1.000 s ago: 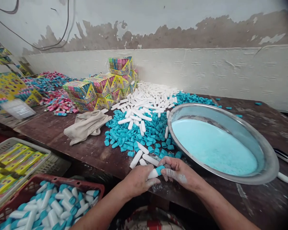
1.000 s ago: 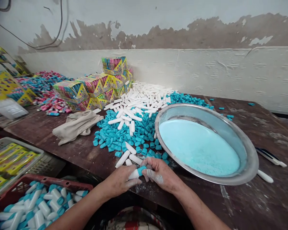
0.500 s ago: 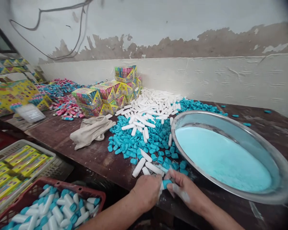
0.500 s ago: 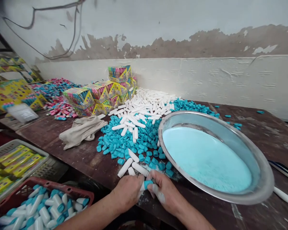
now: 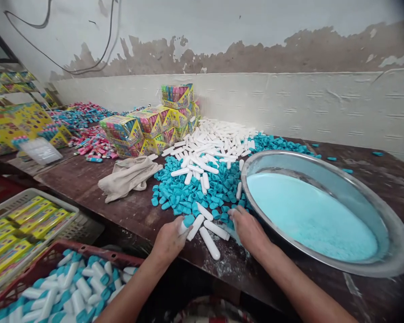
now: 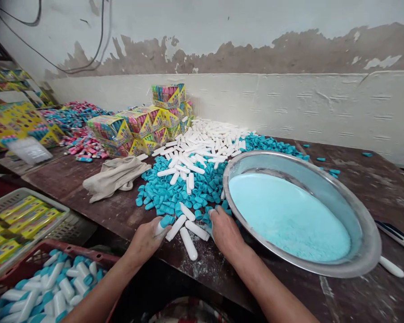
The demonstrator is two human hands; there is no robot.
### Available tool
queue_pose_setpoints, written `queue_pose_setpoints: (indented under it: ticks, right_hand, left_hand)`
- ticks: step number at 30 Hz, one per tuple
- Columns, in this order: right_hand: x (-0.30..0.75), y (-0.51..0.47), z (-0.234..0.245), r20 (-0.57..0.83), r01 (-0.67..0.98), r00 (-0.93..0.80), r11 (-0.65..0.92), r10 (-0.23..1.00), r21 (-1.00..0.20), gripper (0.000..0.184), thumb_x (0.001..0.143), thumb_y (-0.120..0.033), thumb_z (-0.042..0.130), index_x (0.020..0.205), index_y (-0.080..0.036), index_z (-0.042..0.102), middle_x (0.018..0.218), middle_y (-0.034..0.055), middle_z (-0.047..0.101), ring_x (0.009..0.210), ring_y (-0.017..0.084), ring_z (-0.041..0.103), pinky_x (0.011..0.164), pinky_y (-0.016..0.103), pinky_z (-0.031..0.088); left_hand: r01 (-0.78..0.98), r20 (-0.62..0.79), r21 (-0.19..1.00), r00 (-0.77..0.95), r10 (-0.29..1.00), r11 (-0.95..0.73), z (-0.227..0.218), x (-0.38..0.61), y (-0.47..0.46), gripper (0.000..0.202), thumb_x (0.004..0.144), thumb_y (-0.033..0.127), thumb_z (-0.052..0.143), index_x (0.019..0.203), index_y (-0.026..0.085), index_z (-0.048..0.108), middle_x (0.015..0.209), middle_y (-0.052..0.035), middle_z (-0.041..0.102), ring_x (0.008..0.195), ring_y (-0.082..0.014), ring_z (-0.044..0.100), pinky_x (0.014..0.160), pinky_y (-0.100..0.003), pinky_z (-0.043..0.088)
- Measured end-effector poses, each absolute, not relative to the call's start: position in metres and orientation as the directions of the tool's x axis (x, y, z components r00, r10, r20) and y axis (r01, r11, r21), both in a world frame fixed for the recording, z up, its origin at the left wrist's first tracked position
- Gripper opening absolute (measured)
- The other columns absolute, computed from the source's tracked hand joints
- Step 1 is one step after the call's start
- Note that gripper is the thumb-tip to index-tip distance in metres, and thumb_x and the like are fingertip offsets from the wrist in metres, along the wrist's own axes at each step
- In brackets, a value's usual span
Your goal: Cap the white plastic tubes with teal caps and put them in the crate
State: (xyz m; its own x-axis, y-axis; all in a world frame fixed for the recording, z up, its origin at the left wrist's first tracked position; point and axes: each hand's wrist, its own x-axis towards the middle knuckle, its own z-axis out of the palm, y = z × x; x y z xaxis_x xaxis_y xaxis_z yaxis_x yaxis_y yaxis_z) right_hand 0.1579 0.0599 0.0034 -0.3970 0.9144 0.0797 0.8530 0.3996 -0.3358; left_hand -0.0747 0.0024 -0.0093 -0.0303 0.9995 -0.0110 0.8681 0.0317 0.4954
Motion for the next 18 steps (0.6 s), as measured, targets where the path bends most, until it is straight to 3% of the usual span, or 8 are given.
queue_pose_setpoints:
  ticks: [3, 5, 8, 12, 18]
  right_hand:
    - [0.142, 0.081, 0.001, 0.062, 0.920, -0.351, 0.356, 0.934, -0.163, 0.029, 0.085, -0.004, 0.035, 0.090, -0.009, 0.063, 0.094, 0.0156, 0.055, 0.073, 0.020, 0.057, 0.066, 0.029, 0.041]
    - [0.137, 0.094, -0.002, 0.063, 0.925, -0.355, 0.360, 0.933, -0.120, 0.025, 0.088, -0.012, 0.039, 0.086, -0.010, 0.064, 0.092, 0.0138, 0.055, 0.072, 0.020, 0.056, 0.064, 0.028, 0.040]
    - [0.132, 0.106, -0.009, 0.078, 0.899, -0.410, 0.417, 0.909, -0.133, 0.022, 0.088, -0.021, 0.045, 0.090, -0.016, 0.066, 0.092, 0.0100, 0.054, 0.075, 0.020, 0.055, 0.064, 0.027, 0.040]
    - [0.126, 0.114, -0.015, 0.070, 0.856, -0.488, 0.493, 0.870, -0.157, 0.026, 0.083, -0.016, 0.050, 0.102, -0.024, 0.066, 0.093, 0.0077, 0.053, 0.078, 0.020, 0.054, 0.064, 0.027, 0.040]
    - [0.120, 0.116, -0.015, 0.101, 0.807, -0.529, 0.537, 0.842, -0.247, 0.026, 0.082, -0.011, 0.047, 0.095, -0.017, 0.067, 0.092, 0.0108, 0.054, 0.079, 0.021, 0.054, 0.068, 0.029, 0.041]
  left_hand:
    - [0.866, 0.009, 0.500, -0.023, 1.000, 0.015, -0.016, -0.067, -0.003, 0.016, 0.085, 0.034, 0.046, 0.091, 0.023, 0.055, 0.079, -0.0012, 0.067, 0.077, -0.0182, 0.064, 0.063, -0.022, 0.037]
    - [0.859, 0.024, 0.511, -0.033, 0.999, 0.016, -0.020, -0.066, -0.005, 0.014, 0.085, 0.034, 0.047, 0.089, 0.022, 0.054, 0.077, -0.0005, 0.067, 0.076, -0.0178, 0.064, 0.062, -0.022, 0.037]
    - [0.840, 0.031, 0.542, -0.037, 0.999, 0.014, -0.021, -0.069, -0.008, 0.013, 0.085, 0.032, 0.046, 0.084, 0.022, 0.054, 0.073, 0.0002, 0.065, 0.071, -0.0166, 0.063, 0.061, -0.021, 0.035]
    - [0.819, 0.044, 0.574, -0.051, 0.998, 0.016, -0.019, -0.072, -0.010, 0.012, 0.085, 0.031, 0.047, 0.082, 0.021, 0.054, 0.071, 0.0008, 0.063, 0.068, -0.0155, 0.061, 0.060, -0.021, 0.034]
    - [0.801, 0.040, 0.598, -0.058, 0.998, 0.023, -0.020, -0.069, -0.011, 0.015, 0.085, 0.032, 0.046, 0.081, 0.021, 0.055, 0.069, 0.0010, 0.062, 0.067, -0.0150, 0.060, 0.060, -0.021, 0.034]
